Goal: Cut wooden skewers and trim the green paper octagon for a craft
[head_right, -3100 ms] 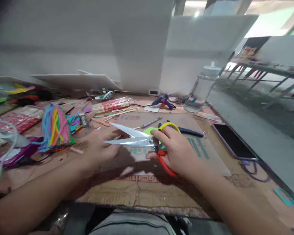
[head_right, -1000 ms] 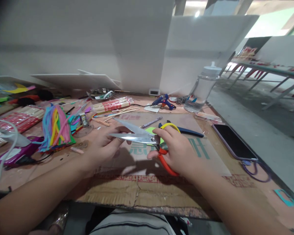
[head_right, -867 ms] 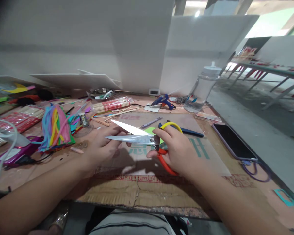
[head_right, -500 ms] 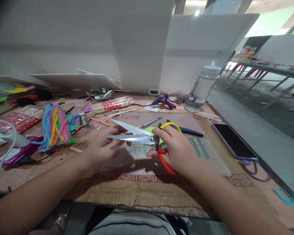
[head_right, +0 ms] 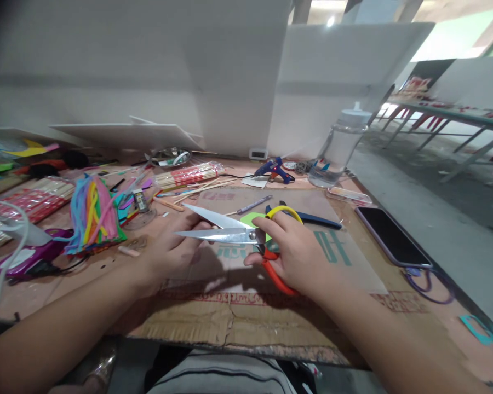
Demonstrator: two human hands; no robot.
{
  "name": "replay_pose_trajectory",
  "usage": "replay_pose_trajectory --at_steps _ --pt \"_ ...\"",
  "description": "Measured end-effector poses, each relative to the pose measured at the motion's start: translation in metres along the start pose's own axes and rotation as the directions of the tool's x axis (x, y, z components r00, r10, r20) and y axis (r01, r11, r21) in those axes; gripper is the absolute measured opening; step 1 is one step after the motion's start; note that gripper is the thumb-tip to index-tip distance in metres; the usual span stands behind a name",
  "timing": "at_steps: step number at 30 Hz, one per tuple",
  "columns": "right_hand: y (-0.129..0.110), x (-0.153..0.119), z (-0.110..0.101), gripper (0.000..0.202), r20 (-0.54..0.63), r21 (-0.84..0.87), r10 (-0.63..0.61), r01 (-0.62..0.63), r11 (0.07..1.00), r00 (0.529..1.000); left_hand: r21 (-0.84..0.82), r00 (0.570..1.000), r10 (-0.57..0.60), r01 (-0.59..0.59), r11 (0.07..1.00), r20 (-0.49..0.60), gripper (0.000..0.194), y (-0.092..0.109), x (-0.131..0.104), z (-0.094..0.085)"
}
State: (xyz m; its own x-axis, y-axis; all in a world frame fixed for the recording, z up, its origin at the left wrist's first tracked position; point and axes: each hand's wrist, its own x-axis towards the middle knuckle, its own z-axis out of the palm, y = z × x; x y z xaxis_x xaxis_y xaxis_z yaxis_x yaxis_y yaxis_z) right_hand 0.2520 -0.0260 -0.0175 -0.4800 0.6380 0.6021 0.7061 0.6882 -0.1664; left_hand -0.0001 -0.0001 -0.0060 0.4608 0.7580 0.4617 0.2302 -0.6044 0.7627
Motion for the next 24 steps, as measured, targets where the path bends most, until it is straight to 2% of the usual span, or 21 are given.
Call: replay_pose_trajectory --at_steps 7,12,24 --pt "0.0002 -0.0021 -0.0007 0.054 0.016 0.007 0.019 -0.019 1.0 1.0 0.083 0.991 0.131 -0.134 0.988 0.036 0.024 0.0046 0.0033 -0.0031" --pt "0.0006 -0.0017 -0.0015 0.056 0.019 -0.009 0.016 -0.015 1.0 1.0 0.058 0.99 0.137 -0.138 0.989 0.021 0.02 0.0033 0.0035 -0.0024" --pt "-0.0016 -0.0014 -0.0042 0.051 0.078 -0.011 -0.007 0.008 1.0 0.997 0.164 0.988 0.156 -0.158 0.974 0.023 0.019 0.0018 0.0017 -0.0029"
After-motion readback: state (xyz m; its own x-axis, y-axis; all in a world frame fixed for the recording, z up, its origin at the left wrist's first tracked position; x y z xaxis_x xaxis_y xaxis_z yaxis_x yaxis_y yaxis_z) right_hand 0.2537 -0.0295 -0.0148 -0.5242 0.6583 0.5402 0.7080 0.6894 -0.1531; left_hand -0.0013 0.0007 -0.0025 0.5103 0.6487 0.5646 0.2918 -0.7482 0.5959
